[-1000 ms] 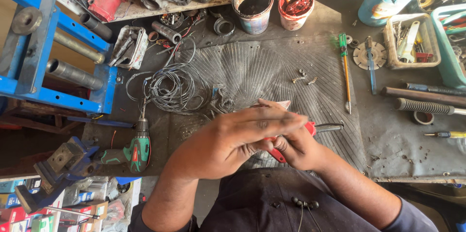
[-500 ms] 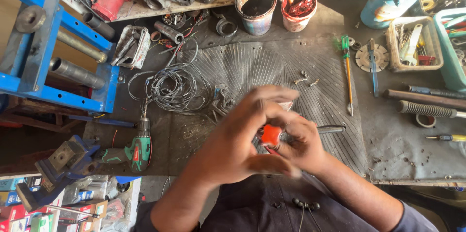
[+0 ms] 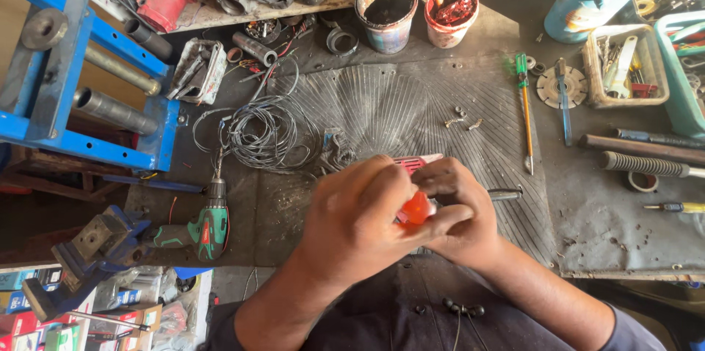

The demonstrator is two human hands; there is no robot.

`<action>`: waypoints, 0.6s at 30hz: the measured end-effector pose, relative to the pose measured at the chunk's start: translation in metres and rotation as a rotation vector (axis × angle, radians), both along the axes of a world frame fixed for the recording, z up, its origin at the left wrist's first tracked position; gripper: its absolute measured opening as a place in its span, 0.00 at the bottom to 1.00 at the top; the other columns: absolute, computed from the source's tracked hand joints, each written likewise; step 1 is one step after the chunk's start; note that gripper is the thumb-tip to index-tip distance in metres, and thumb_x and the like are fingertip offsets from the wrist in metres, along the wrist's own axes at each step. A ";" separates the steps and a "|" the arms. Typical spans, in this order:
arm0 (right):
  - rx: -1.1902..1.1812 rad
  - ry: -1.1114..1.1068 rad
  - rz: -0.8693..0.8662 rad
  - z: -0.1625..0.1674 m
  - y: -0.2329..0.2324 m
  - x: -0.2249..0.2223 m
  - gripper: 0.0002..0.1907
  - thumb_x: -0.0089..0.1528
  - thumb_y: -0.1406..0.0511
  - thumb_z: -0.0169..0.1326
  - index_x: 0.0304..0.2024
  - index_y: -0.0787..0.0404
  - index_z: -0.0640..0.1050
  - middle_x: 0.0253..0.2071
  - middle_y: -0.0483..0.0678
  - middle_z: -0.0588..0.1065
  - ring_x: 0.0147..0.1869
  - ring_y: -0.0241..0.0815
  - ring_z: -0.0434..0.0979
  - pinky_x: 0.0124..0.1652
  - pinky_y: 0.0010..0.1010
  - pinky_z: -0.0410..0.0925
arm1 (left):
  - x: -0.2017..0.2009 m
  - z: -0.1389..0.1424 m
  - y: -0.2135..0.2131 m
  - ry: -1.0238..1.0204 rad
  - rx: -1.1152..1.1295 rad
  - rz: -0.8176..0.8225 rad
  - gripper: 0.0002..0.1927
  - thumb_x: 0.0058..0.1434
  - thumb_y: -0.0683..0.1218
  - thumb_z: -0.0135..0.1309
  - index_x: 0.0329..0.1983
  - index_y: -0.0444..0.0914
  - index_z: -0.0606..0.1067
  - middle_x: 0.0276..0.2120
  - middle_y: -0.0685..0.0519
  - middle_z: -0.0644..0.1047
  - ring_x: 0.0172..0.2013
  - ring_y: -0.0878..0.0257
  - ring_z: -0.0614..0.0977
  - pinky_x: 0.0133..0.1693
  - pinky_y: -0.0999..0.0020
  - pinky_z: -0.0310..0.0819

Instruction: The person assembles a red power tool on a cluttered workbench. They use a screwdriver to tighten screws on the tool's housing, then attach a long metal shaft to the tool's head. The person uses a hammer to tap the shaft into place and secures it with a nut.

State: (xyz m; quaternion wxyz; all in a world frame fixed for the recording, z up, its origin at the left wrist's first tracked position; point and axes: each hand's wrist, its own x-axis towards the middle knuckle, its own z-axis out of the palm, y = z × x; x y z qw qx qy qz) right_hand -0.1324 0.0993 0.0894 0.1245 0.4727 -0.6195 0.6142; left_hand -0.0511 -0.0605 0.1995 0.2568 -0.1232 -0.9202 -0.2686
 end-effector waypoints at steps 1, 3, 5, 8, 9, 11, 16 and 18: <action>-0.009 0.012 -0.048 0.001 -0.001 0.004 0.23 0.56 0.65 0.71 0.45 0.58 0.71 0.43 0.51 0.77 0.47 0.48 0.81 0.47 0.30 0.73 | -0.002 0.002 0.002 -0.017 -0.034 0.028 0.27 0.57 0.60 0.76 0.33 0.39 0.71 0.28 0.52 0.74 0.30 0.57 0.81 0.33 0.60 0.76; -0.031 0.047 -0.134 0.002 -0.002 0.006 0.24 0.56 0.65 0.74 0.38 0.55 0.67 0.40 0.47 0.78 0.44 0.43 0.83 0.44 0.25 0.73 | -0.005 0.013 0.003 -0.039 -0.106 0.091 0.27 0.57 0.63 0.74 0.31 0.42 0.71 0.29 0.53 0.75 0.32 0.59 0.82 0.36 0.60 0.76; 0.064 -0.150 0.032 0.003 0.007 0.002 0.19 0.56 0.66 0.70 0.44 0.60 0.75 0.42 0.50 0.79 0.45 0.44 0.83 0.45 0.29 0.75 | -0.006 0.027 -0.002 0.078 0.127 -0.155 0.24 0.54 0.54 0.68 0.40 0.34 0.71 0.42 0.44 0.76 0.44 0.52 0.80 0.48 0.56 0.74; 0.143 -0.162 0.229 -0.002 0.017 -0.013 0.13 0.61 0.69 0.63 0.48 0.64 0.79 0.45 0.51 0.80 0.48 0.45 0.84 0.48 0.33 0.75 | -0.004 0.041 -0.016 -0.150 0.491 -0.515 0.16 0.64 0.43 0.58 0.53 0.33 0.71 0.56 0.42 0.74 0.60 0.51 0.76 0.65 0.56 0.68; 0.161 -0.122 0.284 -0.003 0.020 -0.016 0.11 0.63 0.70 0.60 0.49 0.65 0.79 0.45 0.51 0.81 0.50 0.45 0.84 0.49 0.34 0.75 | -0.003 0.041 -0.020 -0.298 0.617 -0.630 0.13 0.70 0.39 0.54 0.57 0.34 0.71 0.60 0.44 0.73 0.65 0.53 0.75 0.70 0.57 0.65; 0.191 -0.190 0.341 -0.005 0.022 -0.017 0.07 0.66 0.71 0.57 0.48 0.63 0.79 0.43 0.48 0.81 0.47 0.41 0.84 0.47 0.31 0.77 | -0.001 0.036 -0.024 -0.182 0.396 -0.577 0.18 0.62 0.34 0.54 0.55 0.33 0.75 0.56 0.43 0.76 0.59 0.51 0.79 0.65 0.55 0.70; 0.107 -0.575 0.405 -0.006 0.015 -0.005 0.16 0.59 0.66 0.64 0.47 0.65 0.75 0.41 0.50 0.76 0.37 0.42 0.78 0.36 0.32 0.74 | -0.001 0.014 -0.015 -0.029 0.223 -0.335 0.18 0.61 0.45 0.69 0.52 0.41 0.77 0.46 0.55 0.80 0.48 0.59 0.85 0.54 0.67 0.80; -0.031 -0.193 0.292 -0.010 0.009 -0.003 0.21 0.57 0.63 0.67 0.46 0.62 0.71 0.45 0.50 0.72 0.46 0.45 0.74 0.47 0.32 0.70 | -0.001 0.013 -0.007 -0.004 0.175 -0.212 0.21 0.56 0.51 0.75 0.45 0.40 0.76 0.40 0.54 0.78 0.43 0.57 0.84 0.47 0.64 0.80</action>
